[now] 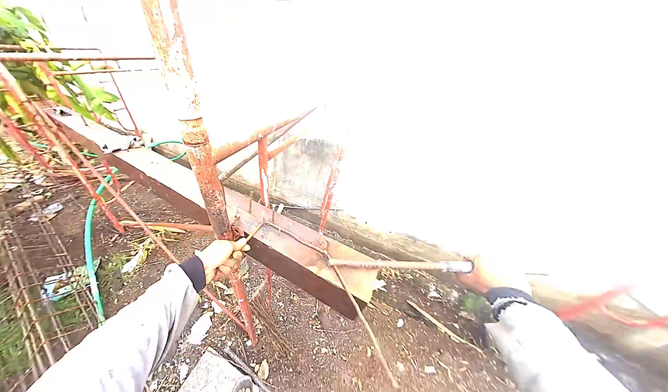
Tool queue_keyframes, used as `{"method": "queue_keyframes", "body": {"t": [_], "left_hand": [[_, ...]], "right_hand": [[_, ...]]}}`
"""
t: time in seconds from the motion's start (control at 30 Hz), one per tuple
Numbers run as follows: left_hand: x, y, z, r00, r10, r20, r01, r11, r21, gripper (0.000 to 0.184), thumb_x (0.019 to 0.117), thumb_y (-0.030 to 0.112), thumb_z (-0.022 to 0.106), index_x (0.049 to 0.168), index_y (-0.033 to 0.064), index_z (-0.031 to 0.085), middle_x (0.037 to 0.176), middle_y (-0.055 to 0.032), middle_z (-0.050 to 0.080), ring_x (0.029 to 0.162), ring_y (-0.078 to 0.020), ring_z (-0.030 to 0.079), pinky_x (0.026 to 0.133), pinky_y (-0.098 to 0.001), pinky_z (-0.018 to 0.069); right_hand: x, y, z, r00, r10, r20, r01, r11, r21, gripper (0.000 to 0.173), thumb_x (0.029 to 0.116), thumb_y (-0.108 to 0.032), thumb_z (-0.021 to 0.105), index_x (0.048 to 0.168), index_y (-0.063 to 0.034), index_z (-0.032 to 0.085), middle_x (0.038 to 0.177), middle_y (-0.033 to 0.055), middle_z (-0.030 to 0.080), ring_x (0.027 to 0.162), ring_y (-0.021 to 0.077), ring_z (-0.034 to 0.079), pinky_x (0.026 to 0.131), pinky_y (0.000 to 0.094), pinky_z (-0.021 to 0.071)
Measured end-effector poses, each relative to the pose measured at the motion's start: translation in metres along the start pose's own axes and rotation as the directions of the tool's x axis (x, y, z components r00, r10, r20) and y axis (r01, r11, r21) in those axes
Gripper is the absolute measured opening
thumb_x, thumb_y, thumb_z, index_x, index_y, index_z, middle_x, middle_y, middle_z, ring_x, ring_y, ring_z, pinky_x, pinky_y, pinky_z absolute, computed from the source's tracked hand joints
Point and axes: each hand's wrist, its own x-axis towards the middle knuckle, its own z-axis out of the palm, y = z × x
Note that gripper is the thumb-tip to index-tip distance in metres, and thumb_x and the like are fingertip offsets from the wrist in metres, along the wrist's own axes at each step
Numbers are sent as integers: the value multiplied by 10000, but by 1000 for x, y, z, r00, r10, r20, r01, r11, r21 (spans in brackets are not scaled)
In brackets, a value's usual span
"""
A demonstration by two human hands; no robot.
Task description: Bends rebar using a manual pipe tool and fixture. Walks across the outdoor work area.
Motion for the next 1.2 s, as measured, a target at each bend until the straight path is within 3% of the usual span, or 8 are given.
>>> {"method": "queue_keyframes", "body": {"t": [0.1, 0.27, 0.47, 0.6, 0.77, 0.97, 1.07, 1.2], "left_hand": [[0, -1, -1, 999, -11, 41, 15, 995, -94, 277, 1097, 346, 445, 1058, 111, 587, 592, 79, 377, 380, 4, 222, 343, -154, 204], [10, -6, -12, 981, -18, 191, 53, 982, -179, 273, 1093, 364, 439, 1003, 133, 552, 562, 84, 362, 358, 10, 239, 320, -145, 235], [29, -9, -27, 913, -12, 407, 146, 942, -301, 264, 1098, 356, 424, 972, 136, 501, 562, 77, 362, 354, 7, 303, 320, -139, 296], [41, -10, -36, 860, -4, 510, 187, 933, -308, 246, 1093, 349, 438, 1001, 131, 507, 602, 58, 418, 371, -6, 364, 336, -149, 362], [45, -14, -42, 802, 4, 598, 218, 929, -299, 249, 1092, 355, 429, 984, 146, 508, 620, 59, 446, 391, -12, 404, 359, -150, 395], [54, -17, -44, 796, 8, 605, 254, 904, -345, 261, 1080, 363, 468, 1005, 125, 546, 637, 37, 478, 404, -37, 446, 377, -179, 446], [59, -23, -42, 810, 20, 586, 259, 885, -388, 249, 1083, 346, 466, 1074, 117, 566, 663, 17, 510, 426, -57, 483, 395, -198, 469], [67, -35, -44, 845, 65, 531, 180, 900, -397, 299, 1091, 312, 458, 1224, 83, 597, 762, -44, 587, 506, -110, 561, 470, -255, 528]], "right_hand": [[-74, -3, -12, 989, 142, -38, -145, 985, -94, 331, 877, -342, 787, 1039, -56, 750, 1064, 233, 733, 1079, 445, 682, 919, 668, 495], [-179, -33, -26, 934, 344, -94, -355, 925, -139, 315, 882, -365, 771, 988, -70, 751, 1073, 232, 730, 1101, 446, 667, 931, 655, 481], [-276, -90, -11, 792, 585, -177, -600, 799, -43, 306, 851, -329, 788, 971, -50, 749, 1058, 227, 730, 1072, 447, 677, 937, 652, 481], [-330, -141, -3, 716, 683, -144, -694, 719, -42, 287, 902, -334, 745, 951, -51, 747, 1031, 204, 740, 1073, 410, 684, 977, 631, 463], [-345, -157, -3, 689, 716, -109, -721, 692, -16, 284, 948, -316, 699, 990, -38, 734, 1065, 229, 730, 1098, 429, 672, 975, 654, 450], [-349, -163, 8, 659, 725, -199, -741, 671, -7, 257, 902, -307, 737, 964, -58, 744, 1027, 212, 737, 1082, 430, 673, 949, 659, 464], [-344, -149, 9, 673, 717, -182, -735, 676, -51, 262, 901, -347, 717, 945, -90, 735, 1001, 181, 742, 1068, 389, 684, 951, 619, 473], [-316, -105, 19, 746, 640, -182, -662, 743, -100, 268, 854, -359, 715, 924, -101, 731, 984, 165, 748, 1048, 379, 695, 974, 620, 460]]}}
